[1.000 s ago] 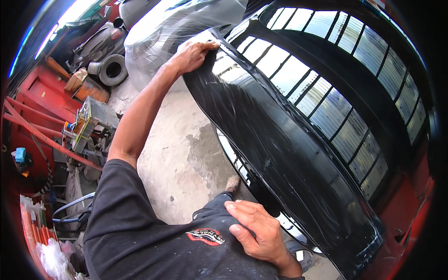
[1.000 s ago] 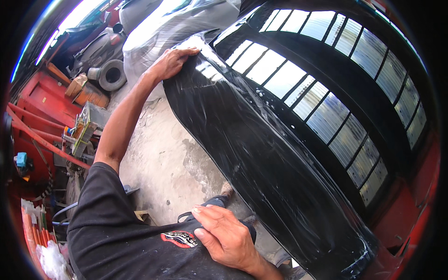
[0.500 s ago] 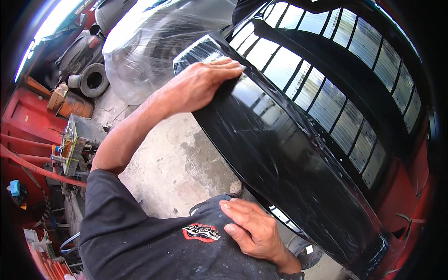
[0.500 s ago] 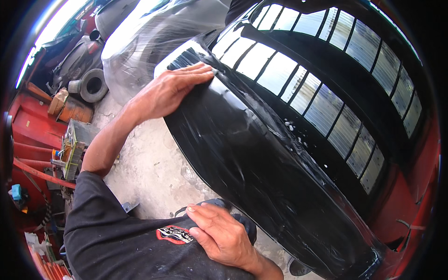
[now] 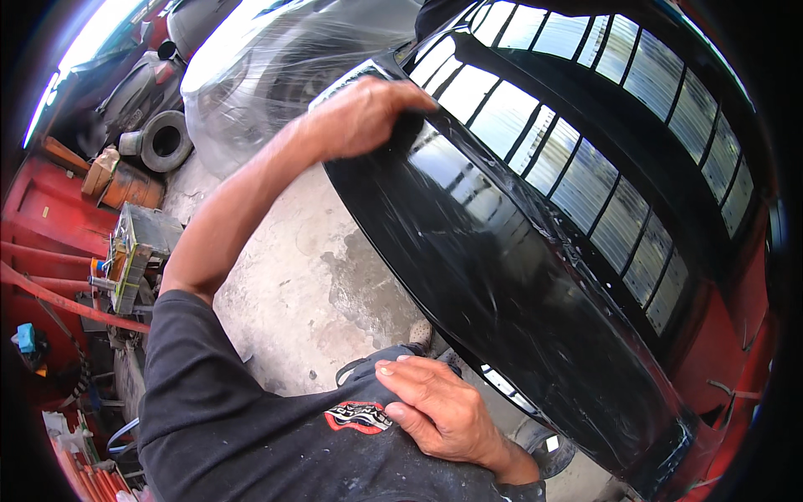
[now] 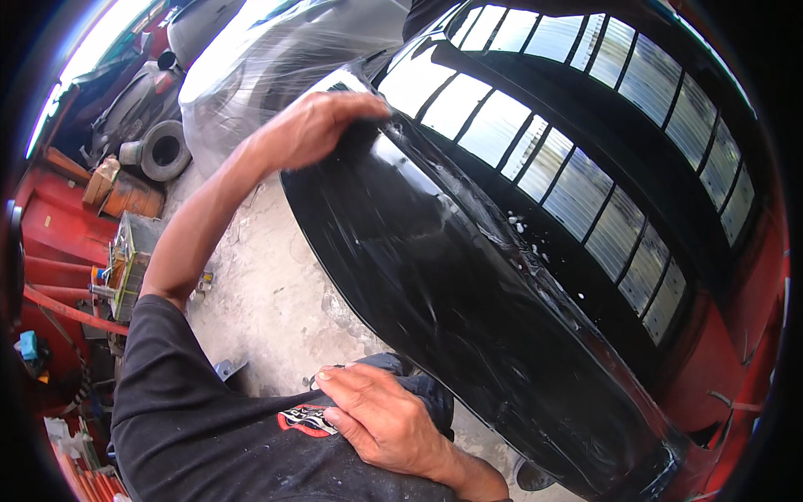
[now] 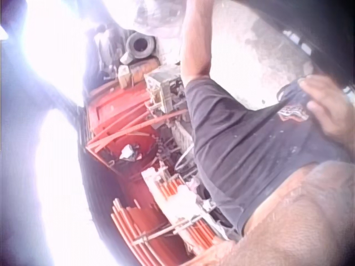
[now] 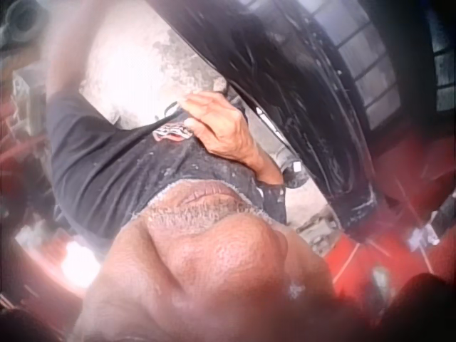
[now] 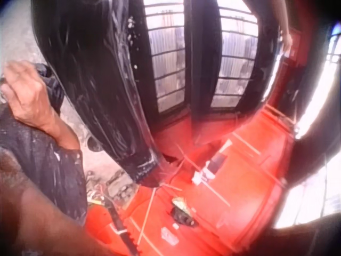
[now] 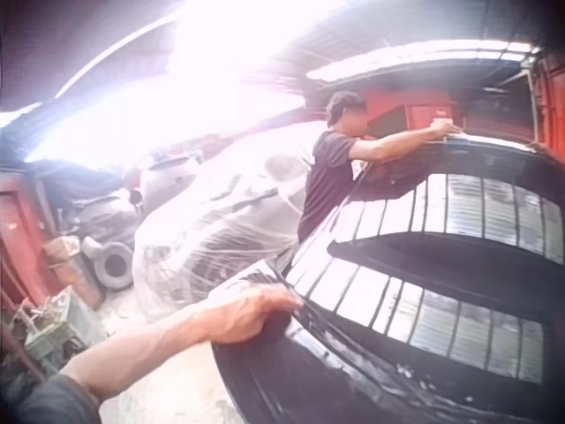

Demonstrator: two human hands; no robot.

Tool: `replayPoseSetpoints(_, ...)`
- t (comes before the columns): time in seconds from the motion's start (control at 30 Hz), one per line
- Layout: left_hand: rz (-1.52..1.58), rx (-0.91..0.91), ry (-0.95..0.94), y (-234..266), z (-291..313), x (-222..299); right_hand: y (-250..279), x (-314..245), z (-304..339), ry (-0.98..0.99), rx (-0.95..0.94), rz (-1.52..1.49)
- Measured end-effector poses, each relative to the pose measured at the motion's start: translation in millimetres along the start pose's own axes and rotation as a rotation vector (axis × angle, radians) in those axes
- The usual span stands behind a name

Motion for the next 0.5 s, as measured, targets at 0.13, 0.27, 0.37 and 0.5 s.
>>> replayPoseSetpoints(0.13,-0.253,-0.069,0.256,13.3,34.7,-112.8,4.1,-4.1,10.6,0.052,-0.073,-0.061)
replayPoseSetpoints(0.27,-0.086,0.001,0.015,5.1,4.5,28.3,16.4,1.3,18.3,0.024,-0.018,-0.040)
replayPoseSetpoints(0.37,0.010,-0.028,0.034,-0.8,-3.1,61.5,24.8,2.1,15.7,0.041,-0.030,-0.041)
replayPoseSetpoints(0.5,-0.026,-0.062,0.280,5.9,5.3,-25.7,18.6,4.2,10.8,0.069,-0.063,-0.099)
Point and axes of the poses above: each hand's wrist, its own z-axis away from the middle knuckle, its own y-axis out of the back of the hand, x = y × z, the point moved 4 cm from there along -z, towards the middle knuckle, and after that the axes turned 4 degrees about -y, right-handed, at the moved point
